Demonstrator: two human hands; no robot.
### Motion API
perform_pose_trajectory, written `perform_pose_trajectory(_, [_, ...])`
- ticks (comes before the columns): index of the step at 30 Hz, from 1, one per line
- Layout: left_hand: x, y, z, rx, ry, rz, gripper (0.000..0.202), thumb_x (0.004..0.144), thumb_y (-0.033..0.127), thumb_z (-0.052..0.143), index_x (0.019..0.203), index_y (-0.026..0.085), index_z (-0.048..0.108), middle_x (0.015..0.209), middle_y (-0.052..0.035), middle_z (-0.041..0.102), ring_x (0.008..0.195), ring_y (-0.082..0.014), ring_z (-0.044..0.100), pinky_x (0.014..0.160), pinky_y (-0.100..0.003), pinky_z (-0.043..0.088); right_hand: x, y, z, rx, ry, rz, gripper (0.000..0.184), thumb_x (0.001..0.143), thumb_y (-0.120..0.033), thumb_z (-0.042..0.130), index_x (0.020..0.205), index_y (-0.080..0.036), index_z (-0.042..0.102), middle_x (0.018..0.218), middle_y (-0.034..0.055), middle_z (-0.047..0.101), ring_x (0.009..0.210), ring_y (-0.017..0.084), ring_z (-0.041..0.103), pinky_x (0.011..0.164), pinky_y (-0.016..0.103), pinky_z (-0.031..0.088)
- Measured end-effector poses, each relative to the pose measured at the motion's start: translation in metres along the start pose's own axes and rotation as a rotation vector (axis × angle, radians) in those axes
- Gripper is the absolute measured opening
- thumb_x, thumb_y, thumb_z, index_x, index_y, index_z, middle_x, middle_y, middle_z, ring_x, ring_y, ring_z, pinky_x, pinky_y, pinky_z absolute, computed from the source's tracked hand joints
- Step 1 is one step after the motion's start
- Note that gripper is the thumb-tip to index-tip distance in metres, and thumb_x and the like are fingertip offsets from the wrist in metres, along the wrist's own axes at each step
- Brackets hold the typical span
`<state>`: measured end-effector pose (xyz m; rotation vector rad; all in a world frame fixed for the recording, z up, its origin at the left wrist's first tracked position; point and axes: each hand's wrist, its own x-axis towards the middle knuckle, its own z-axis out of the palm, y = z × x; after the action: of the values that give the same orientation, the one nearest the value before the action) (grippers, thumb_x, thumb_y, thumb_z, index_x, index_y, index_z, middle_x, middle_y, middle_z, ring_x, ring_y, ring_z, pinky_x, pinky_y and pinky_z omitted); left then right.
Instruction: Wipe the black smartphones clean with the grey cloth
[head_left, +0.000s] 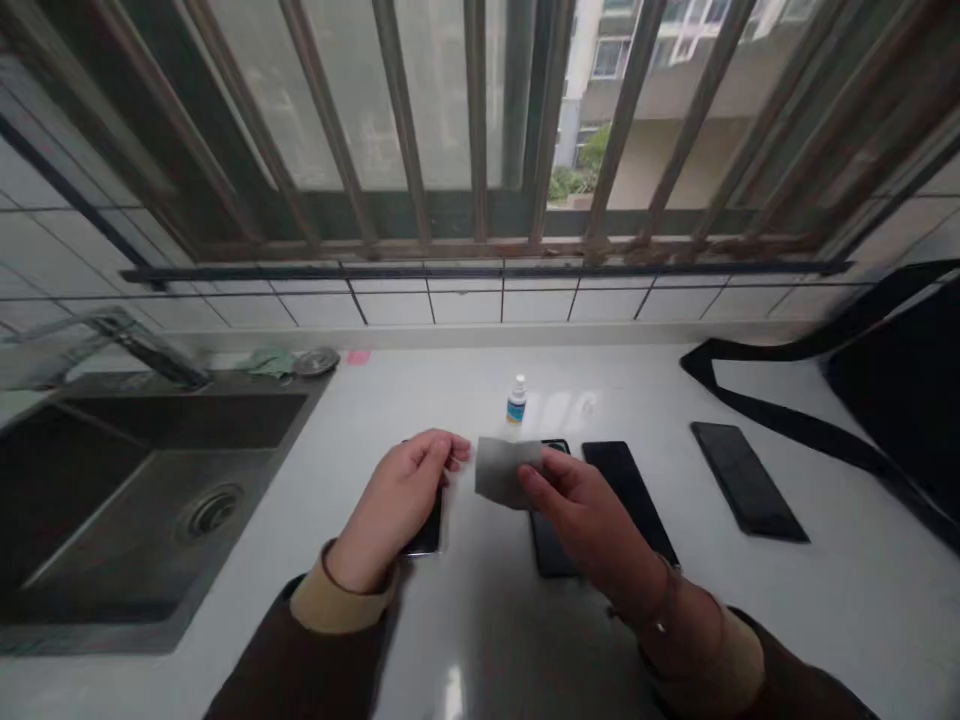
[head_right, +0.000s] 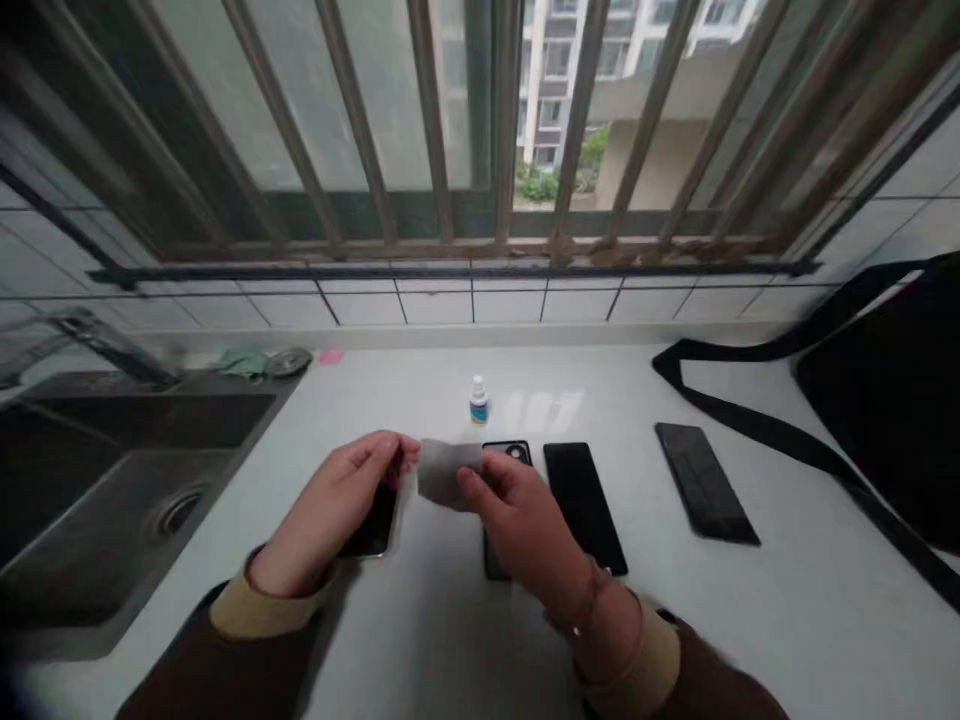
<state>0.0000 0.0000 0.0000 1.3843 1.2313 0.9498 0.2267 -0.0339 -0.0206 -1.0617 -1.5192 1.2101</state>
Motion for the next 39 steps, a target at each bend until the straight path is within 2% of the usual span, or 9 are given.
perform_pose_trajectory(3, [-0.008, 0.002, 0.01, -0.26, -0.241, -0.062, 0.036, 0.104, 0.047, 0.061, 0.096, 0.016, 0.077, 0.096, -0.0072, 0.071, 0.086, -0.0187, 0.061, 0.08, -0.032, 0.049, -0.005, -0.006, -0.004, -0.124, 0.029, -0.175, 0.016, 0.106, -0.035, 0.061, 0.106, -0.025, 0.075, 0.1, 0.0033, 0.075, 0.093, 0.021, 0.069, 0.085, 0.037, 0.055])
perform_pose_trajectory(5, [-0.012, 0.002, 0.014, -0.366, -0.318, -0.073, 0.033, 0.104, 0.046, 0.062, 0.102, 0.017, 0.078, 0.099, -0.0073, 0.072, 0.086, -0.018, 0.063, 0.082, -0.032, 0.05, -0.007, -0.008, -0.005, -0.161, 0.05, -0.252, 0.015, 0.106, -0.032, 0.061, 0.107, -0.026, 0.074, 0.104, 0.0038, 0.075, 0.096, 0.021, 0.069, 0.087, 0.037, 0.054])
perform_pose_trajectory(11, [-0.012, -0.001, 0.013, -0.322, -0.344, 0.016, 0.025, 0.098, 0.043, 0.075, 0.106, 0.019, 0.079, 0.088, -0.0033, 0.072, 0.082, -0.0158, 0.064, 0.08, -0.029, 0.047, -0.003, -0.005, -0.005, -0.194, 0.089, -0.217, 0.017, 0.107, -0.033, 0.06, 0.099, -0.024, 0.072, 0.096, 0.0035, 0.07, 0.088, 0.02, 0.065, 0.08, 0.037, 0.053])
perform_pose_trajectory(17, [-0.01, -0.003, 0.011, -0.185, -0.366, 0.032, 0.022, 0.093, 0.038, 0.08, 0.107, 0.021, 0.08, 0.095, -0.0043, 0.075, 0.084, -0.0162, 0.064, 0.078, -0.029, 0.047, -0.005, 0.001, -0.002, -0.041, 0.084, -0.179, 0.017, 0.104, -0.031, 0.065, 0.119, -0.027, 0.072, 0.11, 0.0044, 0.075, 0.101, 0.02, 0.072, 0.09, 0.037, 0.059])
perform_pose_trajectory(21, [-0.011, 0.001, 0.012, -0.186, -0.39, 0.026, 0.026, 0.09, 0.04, 0.082, 0.106, 0.019, 0.079, 0.093, -0.0048, 0.075, 0.081, -0.0167, 0.064, 0.074, -0.029, 0.046, -0.005, 0.0, -0.002, -0.026, 0.115, -0.194, 0.012, 0.104, -0.03, 0.065, 0.113, -0.027, 0.073, 0.102, 0.0027, 0.076, 0.092, 0.018, 0.074, 0.085, 0.034, 0.062])
perform_pose_trajectory(30, [-0.011, 0.002, 0.018, -0.125, -0.297, -0.018, 0.02, 0.091, 0.037, 0.079, 0.093, 0.017, 0.077, 0.086, -0.0032, 0.072, 0.077, -0.0152, 0.059, 0.072, -0.028, 0.042, -0.008, 0.0, -0.001, -0.161, 0.183, -0.214, 0.012, 0.103, -0.027, 0.067, 0.112, -0.027, 0.075, 0.101, 0.0034, 0.08, 0.089, 0.019, 0.077, 0.079, 0.034, 0.064])
perform_pose_trajectory(35, [-0.01, -0.002, 0.027, -0.368, -0.159, -0.093, 0.025, 0.09, 0.038, 0.081, 0.085, 0.018, 0.066, 0.076, 0.002, 0.064, 0.068, -0.0115, 0.053, 0.066, -0.024, 0.039, -0.009, -0.01, -0.005, -0.457, 0.298, -0.555, 0.018, 0.097, -0.014, 0.069, 0.109, -0.026, 0.075, 0.123, 0.0093, 0.073, 0.117, 0.026, 0.069, 0.102, 0.048, 0.057])
perform_pose_trajectory(37, [-0.009, -0.004, 0.03, -0.46, -0.086, -0.13, 0.028, 0.092, 0.042, 0.079, 0.088, 0.019, 0.063, 0.074, 0.0032, 0.061, 0.063, -0.0106, 0.049, 0.061, -0.024, 0.036, -0.01, -0.014, -0.004, -0.488, 0.196, -0.686, 0.023, 0.094, -0.009, 0.07, 0.11, -0.024, 0.073, 0.118, 0.0085, 0.075, 0.113, 0.025, 0.068, 0.101, 0.047, 0.057])
perform_pose_trajectory(39, [-0.009, -0.005, 0.032, -0.508, -0.038, -0.141, 0.03, 0.093, 0.044, 0.078, 0.092, 0.019, 0.062, 0.07, 0.0049, 0.056, 0.057, -0.0096, 0.042, 0.056, -0.024, 0.031, -0.011, -0.015, -0.003, -0.449, 0.046, -0.729, 0.025, 0.093, -0.006, 0.069, 0.111, -0.024, 0.071, 0.107, 0.0056, 0.077, 0.103, 0.022, 0.071, 0.095, 0.042, 0.058])
